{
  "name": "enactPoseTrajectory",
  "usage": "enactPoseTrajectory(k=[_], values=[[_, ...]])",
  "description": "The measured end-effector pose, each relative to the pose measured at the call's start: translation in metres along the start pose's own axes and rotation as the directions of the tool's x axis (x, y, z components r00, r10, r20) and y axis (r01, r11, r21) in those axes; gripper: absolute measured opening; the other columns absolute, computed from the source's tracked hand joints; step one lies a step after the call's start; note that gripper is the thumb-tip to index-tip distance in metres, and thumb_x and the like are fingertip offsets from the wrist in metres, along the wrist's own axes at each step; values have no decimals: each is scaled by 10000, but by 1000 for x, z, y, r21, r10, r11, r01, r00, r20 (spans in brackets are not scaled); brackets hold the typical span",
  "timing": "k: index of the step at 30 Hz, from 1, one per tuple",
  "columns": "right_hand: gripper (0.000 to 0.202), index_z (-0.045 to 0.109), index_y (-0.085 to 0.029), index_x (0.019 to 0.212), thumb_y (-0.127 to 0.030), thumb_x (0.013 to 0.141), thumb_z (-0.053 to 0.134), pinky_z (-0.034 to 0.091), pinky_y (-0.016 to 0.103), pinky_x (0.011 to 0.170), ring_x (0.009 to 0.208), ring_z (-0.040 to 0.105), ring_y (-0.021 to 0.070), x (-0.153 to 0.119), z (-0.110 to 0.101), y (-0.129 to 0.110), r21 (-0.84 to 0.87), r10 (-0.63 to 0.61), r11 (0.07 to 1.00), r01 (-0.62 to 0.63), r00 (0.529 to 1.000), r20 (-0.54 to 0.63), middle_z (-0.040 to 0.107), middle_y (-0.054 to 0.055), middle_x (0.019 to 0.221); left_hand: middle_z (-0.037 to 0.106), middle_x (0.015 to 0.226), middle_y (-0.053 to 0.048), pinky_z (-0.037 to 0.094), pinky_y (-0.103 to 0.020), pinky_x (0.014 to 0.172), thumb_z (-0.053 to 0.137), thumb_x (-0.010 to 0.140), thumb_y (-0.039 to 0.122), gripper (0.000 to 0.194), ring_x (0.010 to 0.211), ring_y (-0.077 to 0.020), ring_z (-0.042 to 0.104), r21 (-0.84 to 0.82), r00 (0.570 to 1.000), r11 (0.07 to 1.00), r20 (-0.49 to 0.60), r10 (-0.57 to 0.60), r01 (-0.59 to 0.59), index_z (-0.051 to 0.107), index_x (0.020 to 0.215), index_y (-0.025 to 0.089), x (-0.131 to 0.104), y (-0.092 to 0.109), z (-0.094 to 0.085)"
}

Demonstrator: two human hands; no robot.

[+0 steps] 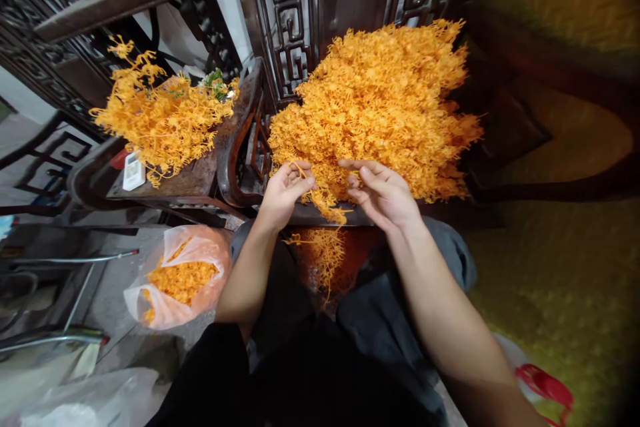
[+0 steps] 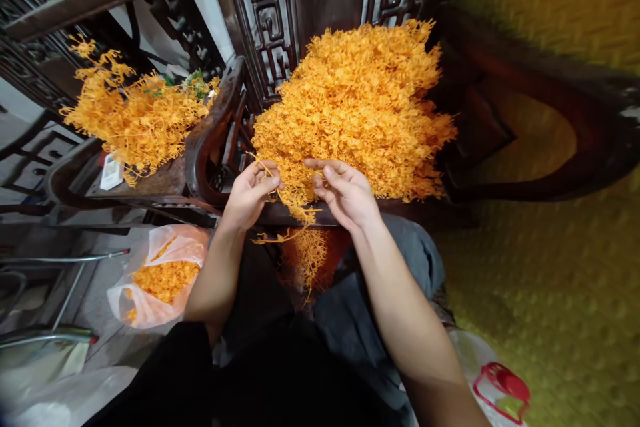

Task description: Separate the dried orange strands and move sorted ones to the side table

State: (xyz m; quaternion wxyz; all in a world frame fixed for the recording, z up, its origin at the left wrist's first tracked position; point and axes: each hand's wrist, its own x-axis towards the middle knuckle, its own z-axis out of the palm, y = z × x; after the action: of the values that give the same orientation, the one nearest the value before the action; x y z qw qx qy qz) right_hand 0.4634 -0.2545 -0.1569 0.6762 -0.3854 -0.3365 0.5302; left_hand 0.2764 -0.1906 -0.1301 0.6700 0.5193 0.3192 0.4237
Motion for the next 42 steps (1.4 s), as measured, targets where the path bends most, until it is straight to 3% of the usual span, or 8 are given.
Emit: enactPoseTrajectory(k=[5,11,14,18,26,31,36,42], values=[[215,716,-190,920,-393,874,661,298,234,420,502,385,94,-1,-6,4,-47,-43,998,40,996,-76,476,-17,645,475,839,34,509,-269,817,880,603,139,494,752,-89,495,-145,1000,989,14,15,-13,545,955,225,-5,11,0],[601,734,-165,1179,-685,904,614,553,400,787,872,658,239,2,-7,26,-677,-326,727,114,925,-194,698,98,909,372,828,29,480,-260,723,708,512,23,527,712,-84,431,-309,995,951,99,23,9,493,946,232,-8,21,1],[645,674,-157,1331,-648,914,633,537,421,805,840,627,238,-9,7,17,-846,-470,474,245,883,-8,674,100,913,342,811,17,427,-257,633,613,459,34,505,691,-99,394,-339,991,940,130,6,39,454,897,229,-9,22,4],[591,683,-214,1302,-598,857,740,515,372,749,835,614,231,-27,30,4,-840,-564,124,528,734,378,653,80,895,317,817,5,427,-269,627,598,466,68,472,694,-108,397,-324,993,946,117,19,21,402,864,227,-11,18,12],[359,610,-173,1209,-458,990,622,533,339,701,791,671,202,-24,43,39,-797,-522,357,486,812,261,702,88,944,446,874,-29,538,-398,947,638,690,250,272,838,-156,539,-288,985,942,-68,159,-172,442,877,235,-9,3,22],[139,601,-195,986,-321,1030,561,507,323,685,773,641,188,-24,43,38,-817,-580,280,504,767,274,662,69,864,639,1126,-51,508,-363,1015,773,792,337,314,1160,-203,620,-82,973,972,-95,211,-219,605,1044,255,-6,2,18],[112,611,-204,956,-254,1033,547,498,323,687,760,615,182,-23,36,30,-840,-633,198,505,720,283,658,64,834,664,797,11,498,-245,711,843,781,378,432,745,-125,636,184,996,981,-50,71,-61,666,1139,214,-7,-1,11],[129,605,-212,905,-253,1020,562,490,331,689,768,602,189,-24,34,28,-841,-632,136,523,699,333,648,66,815,676,832,14,513,-216,714,817,817,308,434,744,-99,647,147,995,985,-29,97,-91,578,1169,219,-11,0,14]])
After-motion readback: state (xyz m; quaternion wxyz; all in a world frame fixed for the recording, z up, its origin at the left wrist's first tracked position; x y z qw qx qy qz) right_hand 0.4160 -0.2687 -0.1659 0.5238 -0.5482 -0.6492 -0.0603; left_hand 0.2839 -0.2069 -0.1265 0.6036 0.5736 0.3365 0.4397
